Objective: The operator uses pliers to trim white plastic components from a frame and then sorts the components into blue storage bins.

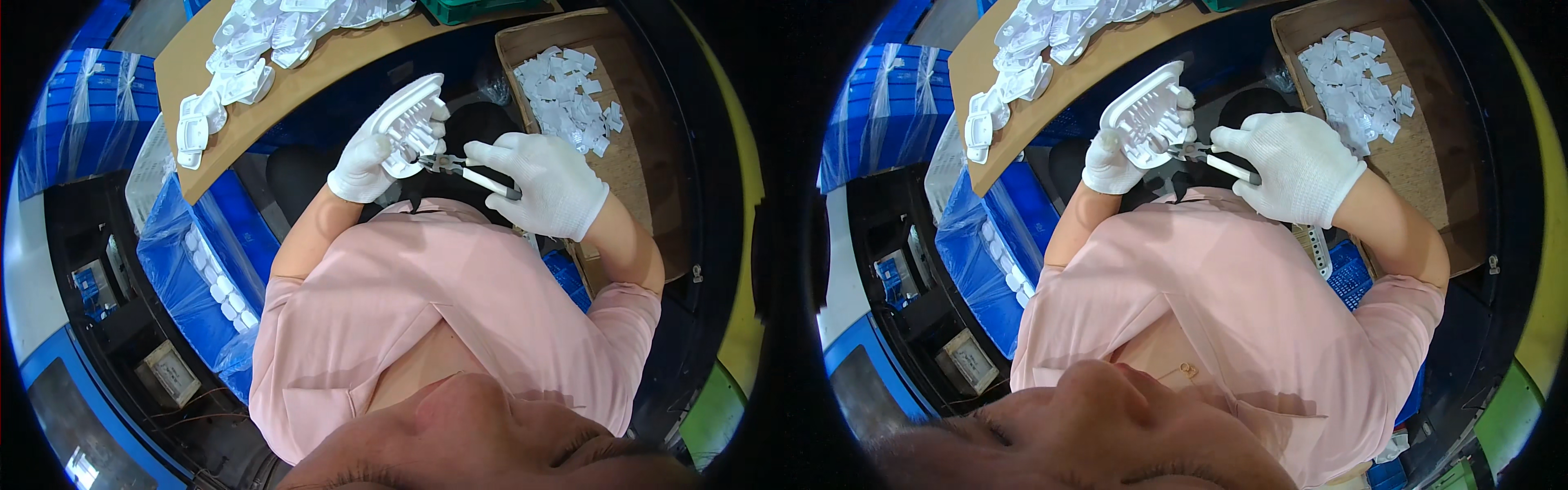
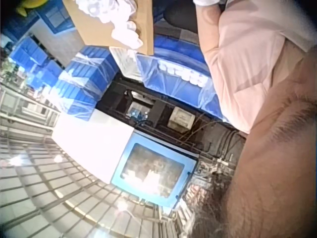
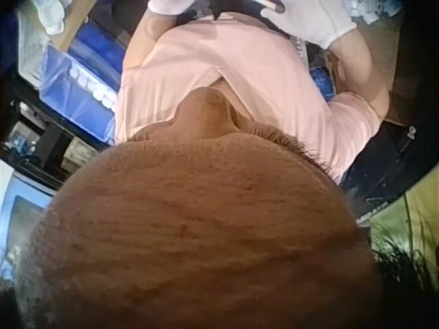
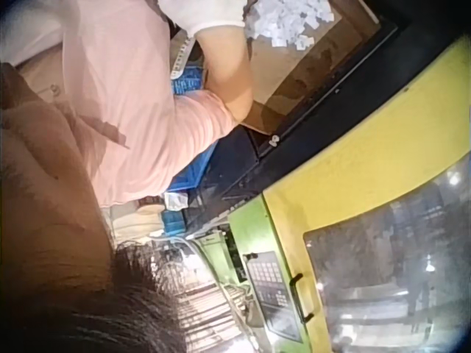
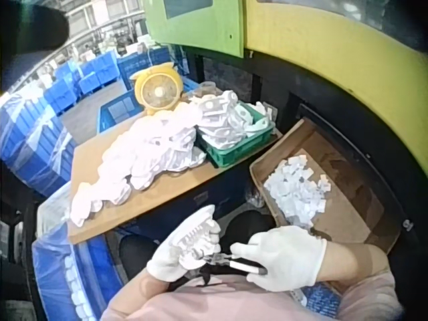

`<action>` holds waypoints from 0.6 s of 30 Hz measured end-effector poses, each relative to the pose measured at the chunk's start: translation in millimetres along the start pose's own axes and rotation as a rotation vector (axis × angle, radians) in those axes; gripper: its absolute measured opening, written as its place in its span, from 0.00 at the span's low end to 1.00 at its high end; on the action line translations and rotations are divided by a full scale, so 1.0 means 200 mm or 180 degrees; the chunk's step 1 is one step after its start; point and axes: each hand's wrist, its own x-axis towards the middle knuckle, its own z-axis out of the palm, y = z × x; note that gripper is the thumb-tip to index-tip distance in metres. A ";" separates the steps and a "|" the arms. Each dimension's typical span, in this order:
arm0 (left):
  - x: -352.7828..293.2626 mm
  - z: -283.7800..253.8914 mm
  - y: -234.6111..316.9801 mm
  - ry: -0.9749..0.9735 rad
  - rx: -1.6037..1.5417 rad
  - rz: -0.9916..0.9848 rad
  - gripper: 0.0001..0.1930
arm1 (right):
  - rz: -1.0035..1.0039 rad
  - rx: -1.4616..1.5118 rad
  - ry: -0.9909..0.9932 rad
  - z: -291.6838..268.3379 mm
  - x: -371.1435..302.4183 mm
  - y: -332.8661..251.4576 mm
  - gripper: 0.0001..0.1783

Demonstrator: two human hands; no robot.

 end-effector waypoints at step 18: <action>0.00 -0.02 -0.08 0.0125 0.0055 0.0048 0.47 | 0.0333 -0.0400 -0.0985 -0.06 0.09 -0.05 0.22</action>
